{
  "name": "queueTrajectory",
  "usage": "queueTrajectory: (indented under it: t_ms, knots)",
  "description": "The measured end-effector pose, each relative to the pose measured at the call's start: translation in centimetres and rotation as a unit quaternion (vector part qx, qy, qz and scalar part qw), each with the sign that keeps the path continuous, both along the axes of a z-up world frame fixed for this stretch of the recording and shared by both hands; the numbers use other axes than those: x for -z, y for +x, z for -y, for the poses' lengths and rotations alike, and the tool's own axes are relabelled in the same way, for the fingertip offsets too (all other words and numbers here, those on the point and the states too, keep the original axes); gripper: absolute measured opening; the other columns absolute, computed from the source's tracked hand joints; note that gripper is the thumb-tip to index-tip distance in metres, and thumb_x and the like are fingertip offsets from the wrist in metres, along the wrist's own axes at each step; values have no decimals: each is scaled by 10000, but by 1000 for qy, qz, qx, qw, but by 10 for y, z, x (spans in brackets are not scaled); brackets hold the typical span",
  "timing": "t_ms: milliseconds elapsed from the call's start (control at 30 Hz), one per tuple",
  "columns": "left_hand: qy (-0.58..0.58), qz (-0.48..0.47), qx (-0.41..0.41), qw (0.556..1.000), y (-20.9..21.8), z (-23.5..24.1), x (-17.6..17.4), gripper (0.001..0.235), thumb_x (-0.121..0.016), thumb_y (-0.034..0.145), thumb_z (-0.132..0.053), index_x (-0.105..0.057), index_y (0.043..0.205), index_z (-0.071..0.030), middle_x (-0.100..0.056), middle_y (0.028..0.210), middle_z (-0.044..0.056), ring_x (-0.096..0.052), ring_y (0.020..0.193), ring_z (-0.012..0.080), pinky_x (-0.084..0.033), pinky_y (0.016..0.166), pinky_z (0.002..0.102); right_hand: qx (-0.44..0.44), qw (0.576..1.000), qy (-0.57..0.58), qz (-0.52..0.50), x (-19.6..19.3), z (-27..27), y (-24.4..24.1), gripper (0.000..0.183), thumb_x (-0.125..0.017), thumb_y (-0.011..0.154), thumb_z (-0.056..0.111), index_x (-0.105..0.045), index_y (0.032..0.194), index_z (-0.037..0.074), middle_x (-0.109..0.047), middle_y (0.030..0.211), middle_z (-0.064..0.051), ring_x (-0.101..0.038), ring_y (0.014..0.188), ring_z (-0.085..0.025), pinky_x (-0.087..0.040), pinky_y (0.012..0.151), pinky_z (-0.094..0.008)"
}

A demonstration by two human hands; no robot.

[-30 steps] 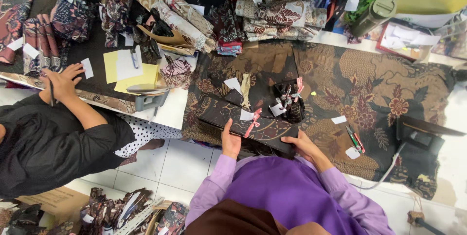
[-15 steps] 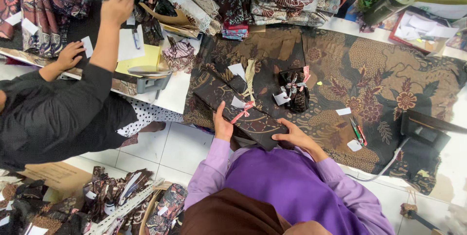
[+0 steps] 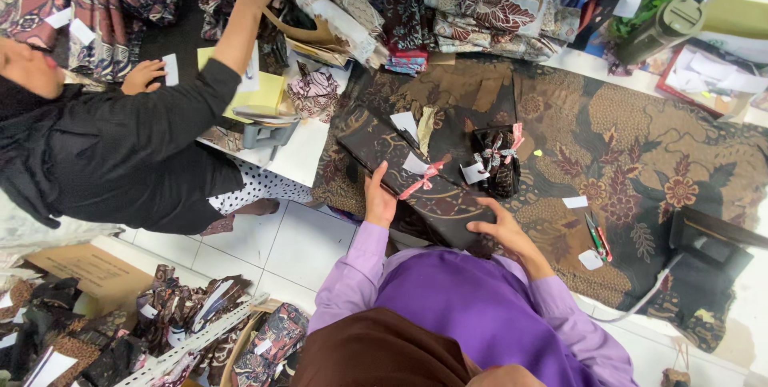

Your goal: The person folds a piece of patterned fabric, places a small white paper tag on it, and secures the bundle with a pink ribbon. They then write on the tag with a pen and place the finished bundle on a table with other similar items.

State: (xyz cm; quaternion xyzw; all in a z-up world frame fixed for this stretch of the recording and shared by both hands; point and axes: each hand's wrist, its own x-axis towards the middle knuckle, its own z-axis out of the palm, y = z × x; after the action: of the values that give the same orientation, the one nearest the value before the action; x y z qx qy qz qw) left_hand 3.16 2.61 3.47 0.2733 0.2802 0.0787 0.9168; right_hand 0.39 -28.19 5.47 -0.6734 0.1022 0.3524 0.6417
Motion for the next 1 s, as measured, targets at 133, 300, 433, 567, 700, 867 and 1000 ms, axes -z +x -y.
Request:
queueTrajectory:
  t_ms: [133, 300, 433, 567, 700, 867, 1000]
  knots:
    - [-51, -7, 24, 998, -6, 2, 5, 414, -684, 938, -140, -574, 1320, -22, -654, 1269, 102, -635, 1150, 249, -516, 977, 442, 142, 984, 72, -84, 15, 16, 5, 487, -742, 885, 171, -617, 1308, -36, -681, 1168, -94, -591, 991, -198, -470, 843, -354]
    - [-44, 10, 23, 999, -9, 19, 5, 396, -681, 950, -85, -582, 1326, -11, -657, 1291, 96, -639, 1181, 235, -519, 1019, 415, 154, 971, 173, -62, 7, 14, 1, 484, -717, 865, 119, -553, 1303, -4, -661, 1211, -89, -648, 1059, -204, -546, 899, -388]
    - [-11, 27, 34, 999, -1, 23, -7, 464, -672, 938, -60, -537, 1381, -49, -625, 1323, 65, -618, 1207, 210, -516, 1014, 391, 145, 974, 147, -98, -7, 12, 0, 559, -697, 820, 88, -490, 1338, 46, -628, 1252, -89, -657, 1065, -221, -566, 879, -433]
    - [29, 39, 40, 998, 11, 26, -24, 567, -658, 927, -45, -444, 1451, -94, -584, 1343, 62, -591, 1210, 200, -505, 1001, 383, 158, 971, 139, -113, -6, 13, 3, 511, -657, 833, 61, -500, 1318, 26, -632, 1245, -110, -667, 1058, -257, -566, 853, -487]
    - [63, 36, 61, 995, 23, 30, -37, 611, -656, 928, -39, -399, 1480, -92, -566, 1368, 63, -571, 1242, 199, -498, 1020, 382, 186, 959, 185, -106, 7, 16, 7, 451, -643, 851, 24, -531, 1287, 1, -644, 1252, -112, -654, 1093, -240, -549, 954, -461]
    - [92, 48, 81, 991, 40, 28, -49, 628, -674, 917, -46, -405, 1483, -80, -557, 1404, 71, -561, 1270, 203, -491, 1034, 380, 214, 954, 185, -98, 22, 17, 16, 448, -631, 843, 20, -543, 1282, 11, -653, 1236, -103, -658, 1090, -237, -540, 968, -465]
    - [125, 72, 88, 986, 61, 22, -57, 604, -699, 914, -32, -438, 1458, -24, -587, 1377, 101, -578, 1252, 220, -478, 1046, 384, 235, 951, 184, -78, 31, 12, 33, 442, -624, 837, 26, -544, 1272, 27, -651, 1225, -98, -663, 1061, -244, -558, 955, -496]
